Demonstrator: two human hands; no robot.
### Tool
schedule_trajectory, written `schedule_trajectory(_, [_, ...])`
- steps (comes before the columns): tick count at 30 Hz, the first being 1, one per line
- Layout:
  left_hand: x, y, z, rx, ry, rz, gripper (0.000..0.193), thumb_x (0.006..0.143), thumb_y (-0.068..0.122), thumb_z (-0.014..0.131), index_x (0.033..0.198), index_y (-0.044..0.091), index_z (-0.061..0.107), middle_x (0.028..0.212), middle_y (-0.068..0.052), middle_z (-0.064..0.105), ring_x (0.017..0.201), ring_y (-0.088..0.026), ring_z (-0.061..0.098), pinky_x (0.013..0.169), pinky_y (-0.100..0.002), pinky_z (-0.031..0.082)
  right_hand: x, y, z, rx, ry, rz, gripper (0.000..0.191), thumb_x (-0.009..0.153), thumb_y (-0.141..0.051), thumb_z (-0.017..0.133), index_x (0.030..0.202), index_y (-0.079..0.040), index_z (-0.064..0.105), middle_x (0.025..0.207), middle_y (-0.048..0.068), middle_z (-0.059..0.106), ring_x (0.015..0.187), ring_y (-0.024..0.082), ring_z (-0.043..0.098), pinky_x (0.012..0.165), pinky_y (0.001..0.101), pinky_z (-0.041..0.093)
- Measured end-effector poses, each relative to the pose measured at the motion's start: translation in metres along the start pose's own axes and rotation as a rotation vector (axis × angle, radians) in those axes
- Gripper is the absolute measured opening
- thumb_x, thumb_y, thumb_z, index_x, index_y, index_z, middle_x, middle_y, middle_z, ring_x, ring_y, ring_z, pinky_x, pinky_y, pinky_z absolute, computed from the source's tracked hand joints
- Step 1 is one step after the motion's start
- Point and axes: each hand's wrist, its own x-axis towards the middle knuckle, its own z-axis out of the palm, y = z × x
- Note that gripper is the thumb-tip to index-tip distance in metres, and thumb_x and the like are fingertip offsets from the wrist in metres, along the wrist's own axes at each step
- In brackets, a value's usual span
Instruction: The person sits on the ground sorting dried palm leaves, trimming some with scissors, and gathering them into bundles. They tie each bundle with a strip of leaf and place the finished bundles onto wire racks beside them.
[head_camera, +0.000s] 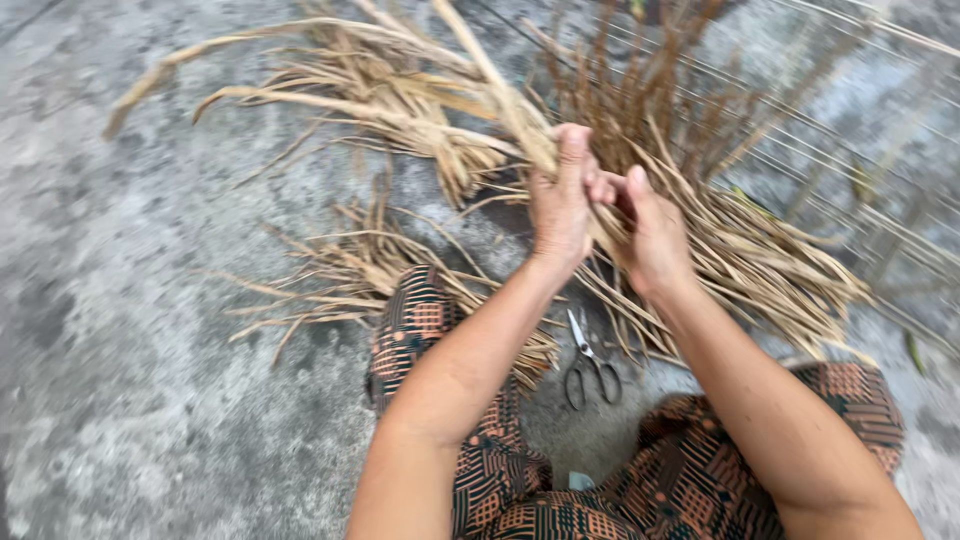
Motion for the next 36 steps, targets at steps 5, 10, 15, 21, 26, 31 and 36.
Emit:
schedule_trajectory(5, [0.006, -0.015, -0.005, 0.094, -0.05, 0.06, 0.029, 0.108, 0.038, 0.063, 0.104, 0.01, 0.061, 0.076, 0.006, 0.053, 0.066, -0.004, 0.049, 0.057, -0.02, 0.042, -0.007, -0.039, 0.006, -0.637, -0.124, -0.13, 0.059, 0.104, -0.032, 0.054, 0.155, -0.004, 0.043, 0.144, 0.01, 0.056, 0.129, 0.015, 0.056, 0.106, 0.0293, 0.045])
schedule_trajectory(10, [-0.004, -0.022, -0.013, 0.039, -0.213, -0.036, 0.034, 0.109, 0.036, 0.066, 0.093, 0.007, 0.063, 0.08, 0.003, 0.059, 0.068, -0.006, 0.054, 0.06, -0.021, 0.049, -0.02, -0.032, 0.021, -0.531, -0.351, -0.262, 0.06, 0.111, -0.022, 0.046, 0.163, -0.002, 0.025, 0.162, 0.008, 0.038, 0.145, 0.014, 0.039, 0.114, 0.0249, 0.035])
schedule_trajectory(15, [0.002, -0.004, -0.016, 0.166, -0.106, -0.053, 0.03, 0.103, 0.038, 0.066, 0.097, 0.009, 0.064, 0.082, 0.004, 0.061, 0.071, -0.006, 0.059, 0.062, -0.02, 0.053, -0.013, -0.004, 0.012, -0.381, -0.273, 0.034, 0.056, 0.11, -0.024, 0.048, 0.162, -0.008, 0.034, 0.12, 0.001, 0.056, 0.079, 0.006, 0.048, 0.057, 0.0208, 0.038])
schedule_trajectory(21, [0.006, 0.028, -0.026, 0.181, -0.054, 0.015, 0.034, 0.103, 0.04, 0.067, 0.094, 0.008, 0.061, 0.069, 0.002, 0.057, 0.054, -0.008, 0.056, 0.047, -0.024, 0.053, -0.008, 0.025, -0.007, -0.559, -0.399, 0.13, 0.02, 0.111, -0.026, 0.053, 0.112, -0.006, 0.054, 0.068, -0.004, 0.047, 0.053, 0.007, 0.042, 0.044, 0.0238, 0.034])
schedule_trajectory(26, [0.016, 0.073, -0.034, 0.163, 0.064, 0.091, 0.028, 0.1, 0.038, 0.067, 0.092, 0.012, 0.061, 0.066, 0.006, 0.053, 0.05, -0.003, 0.051, 0.041, -0.021, 0.048, -0.01, 0.043, 0.001, -0.767, -0.419, 0.191, 0.026, 0.104, -0.027, 0.058, 0.089, -0.007, 0.062, 0.062, -0.002, 0.048, 0.051, 0.01, 0.041, 0.044, 0.0266, 0.033])
schedule_trajectory(31, [0.014, 0.124, -0.044, 0.248, 0.106, 0.174, 0.029, 0.098, 0.037, 0.066, 0.086, 0.013, 0.057, 0.061, 0.002, 0.051, 0.044, -0.006, 0.049, 0.035, -0.021, 0.045, -0.029, 0.045, 0.028, -0.97, -0.471, 0.204, 0.029, 0.103, -0.03, 0.054, 0.088, -0.007, 0.066, 0.063, 0.002, 0.068, 0.057, 0.012, 0.067, 0.054, 0.0261, 0.055])
schedule_trajectory(36, [0.019, 0.152, -0.081, 0.262, 0.272, 0.148, 0.049, 0.096, 0.048, 0.066, 0.069, 0.007, 0.057, 0.053, -0.003, 0.051, 0.042, -0.013, 0.051, 0.037, -0.029, 0.043, -0.042, 0.039, 0.045, -1.064, -0.533, 0.227, 0.034, 0.106, -0.031, 0.051, 0.092, -0.006, 0.069, 0.071, 0.008, 0.072, 0.059, 0.018, 0.067, 0.058, 0.0344, 0.053])
